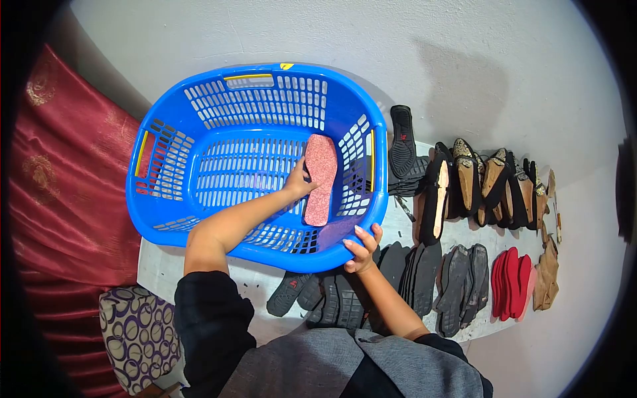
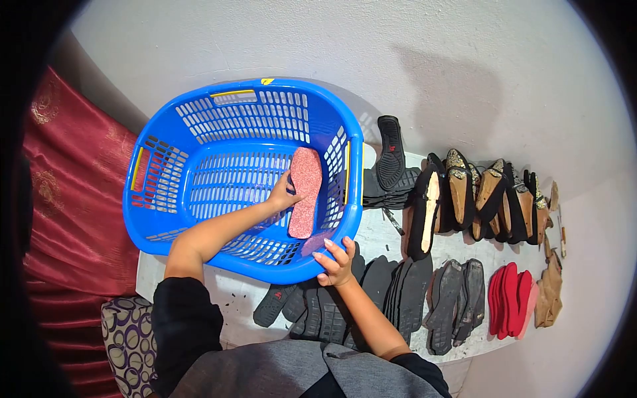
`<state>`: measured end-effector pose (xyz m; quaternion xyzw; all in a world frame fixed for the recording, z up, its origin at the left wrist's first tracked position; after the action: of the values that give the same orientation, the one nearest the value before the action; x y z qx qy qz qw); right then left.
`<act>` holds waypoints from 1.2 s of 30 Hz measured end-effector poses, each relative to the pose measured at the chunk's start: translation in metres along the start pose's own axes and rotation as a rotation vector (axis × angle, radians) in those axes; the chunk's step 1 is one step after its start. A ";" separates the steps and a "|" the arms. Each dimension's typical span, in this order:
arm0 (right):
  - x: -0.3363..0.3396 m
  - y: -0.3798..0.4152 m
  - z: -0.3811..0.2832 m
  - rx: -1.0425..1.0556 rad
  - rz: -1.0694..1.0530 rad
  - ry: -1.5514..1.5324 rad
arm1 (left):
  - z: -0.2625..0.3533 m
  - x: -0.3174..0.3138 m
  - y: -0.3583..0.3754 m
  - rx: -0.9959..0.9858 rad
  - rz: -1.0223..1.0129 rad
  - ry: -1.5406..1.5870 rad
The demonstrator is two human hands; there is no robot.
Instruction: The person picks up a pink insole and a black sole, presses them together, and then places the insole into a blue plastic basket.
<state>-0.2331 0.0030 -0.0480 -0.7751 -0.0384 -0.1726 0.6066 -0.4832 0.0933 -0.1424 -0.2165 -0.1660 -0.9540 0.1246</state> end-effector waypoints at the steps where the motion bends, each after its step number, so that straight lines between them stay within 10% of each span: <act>1: -0.001 0.002 0.002 -0.004 -0.005 -0.003 | -0.002 0.001 -0.003 0.000 0.050 -0.075; 7: 0.000 -0.020 0.002 -0.105 -0.007 -0.039 | 0.057 0.037 -0.025 -0.016 0.205 -0.427; 16: 0.019 -0.055 -0.002 -0.270 -0.267 -0.071 | 0.224 0.045 0.060 -0.636 0.368 -0.412; 36: 0.453 0.118 -0.013 -0.889 0.243 0.779 | 0.312 -0.381 0.300 -1.334 -0.539 -0.321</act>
<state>0.2203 -0.1082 -0.0121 -0.8328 0.3513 -0.3730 0.2094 0.0592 -0.0021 0.0294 -0.3350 0.3859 -0.8062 -0.2981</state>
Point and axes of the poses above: each hand's wrist, its own y-axis away from the middle knuckle, its own x-axis out of the back of the hand, z = x × y, the point moved 4 cm from there along -y, towards the middle knuckle, and after that the axes turned 4 degrees about y, right-handed, at the moved point
